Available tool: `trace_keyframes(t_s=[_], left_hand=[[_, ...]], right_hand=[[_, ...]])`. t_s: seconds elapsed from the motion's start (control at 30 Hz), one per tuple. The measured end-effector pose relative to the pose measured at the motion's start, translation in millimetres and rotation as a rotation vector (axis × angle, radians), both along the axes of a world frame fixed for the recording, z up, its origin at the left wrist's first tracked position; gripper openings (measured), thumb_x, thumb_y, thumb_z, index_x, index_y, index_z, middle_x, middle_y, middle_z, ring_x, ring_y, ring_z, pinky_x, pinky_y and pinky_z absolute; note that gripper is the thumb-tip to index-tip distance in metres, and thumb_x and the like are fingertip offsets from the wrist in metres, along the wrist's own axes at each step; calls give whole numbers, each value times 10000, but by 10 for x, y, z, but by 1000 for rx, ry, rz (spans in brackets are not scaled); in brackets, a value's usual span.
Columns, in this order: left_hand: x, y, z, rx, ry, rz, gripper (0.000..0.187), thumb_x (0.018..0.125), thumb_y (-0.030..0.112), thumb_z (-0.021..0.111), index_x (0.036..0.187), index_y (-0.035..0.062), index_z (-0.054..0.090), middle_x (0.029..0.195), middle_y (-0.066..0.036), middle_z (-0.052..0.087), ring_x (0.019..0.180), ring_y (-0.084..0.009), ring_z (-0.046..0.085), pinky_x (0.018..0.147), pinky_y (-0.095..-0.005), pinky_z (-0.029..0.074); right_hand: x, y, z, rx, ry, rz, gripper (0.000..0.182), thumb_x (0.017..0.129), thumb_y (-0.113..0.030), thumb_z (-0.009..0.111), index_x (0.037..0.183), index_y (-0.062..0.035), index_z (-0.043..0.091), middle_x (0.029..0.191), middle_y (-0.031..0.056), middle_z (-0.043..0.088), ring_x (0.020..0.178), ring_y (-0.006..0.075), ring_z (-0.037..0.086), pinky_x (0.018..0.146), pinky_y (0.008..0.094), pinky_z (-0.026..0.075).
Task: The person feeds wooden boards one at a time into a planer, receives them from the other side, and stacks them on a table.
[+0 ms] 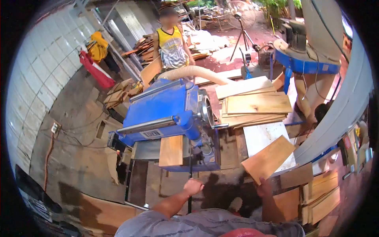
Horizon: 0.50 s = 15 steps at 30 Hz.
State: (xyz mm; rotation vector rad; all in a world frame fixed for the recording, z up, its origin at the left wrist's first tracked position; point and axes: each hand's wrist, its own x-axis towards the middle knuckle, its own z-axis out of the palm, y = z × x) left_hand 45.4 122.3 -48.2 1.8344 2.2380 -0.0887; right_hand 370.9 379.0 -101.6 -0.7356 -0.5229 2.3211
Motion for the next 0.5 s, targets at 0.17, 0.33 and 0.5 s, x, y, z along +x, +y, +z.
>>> trace_keyframes(t_s=[0.17,0.33,0.5], left_hand=[[666,377,21,156,-270,506,216,862,326,562,869,143,675,883,-126,685,806,-361,654,745,-487,502],[1210,249,443,265,-473,330,207,885,275,518,894,103,633,949,-147,659,928,-373,618,762,-486,493],[1027,-385,803,251,-451,293,233,886,266,518,938,81,649,965,-144,663,940,-364,621,799,-471,490]], right_hand=[[194,-375,216,-96,-47,90,455,875,-206,659,1283,-121,477,1204,54,574,1072,253,580,883,416,513],[271,-649,196,122,34,117,587,867,-298,694,1326,-40,435,1238,83,560,1151,249,551,948,388,484],[247,-801,379,459,-165,92,424,906,-251,635,1232,-11,509,1121,73,611,1019,167,574,864,349,471]])
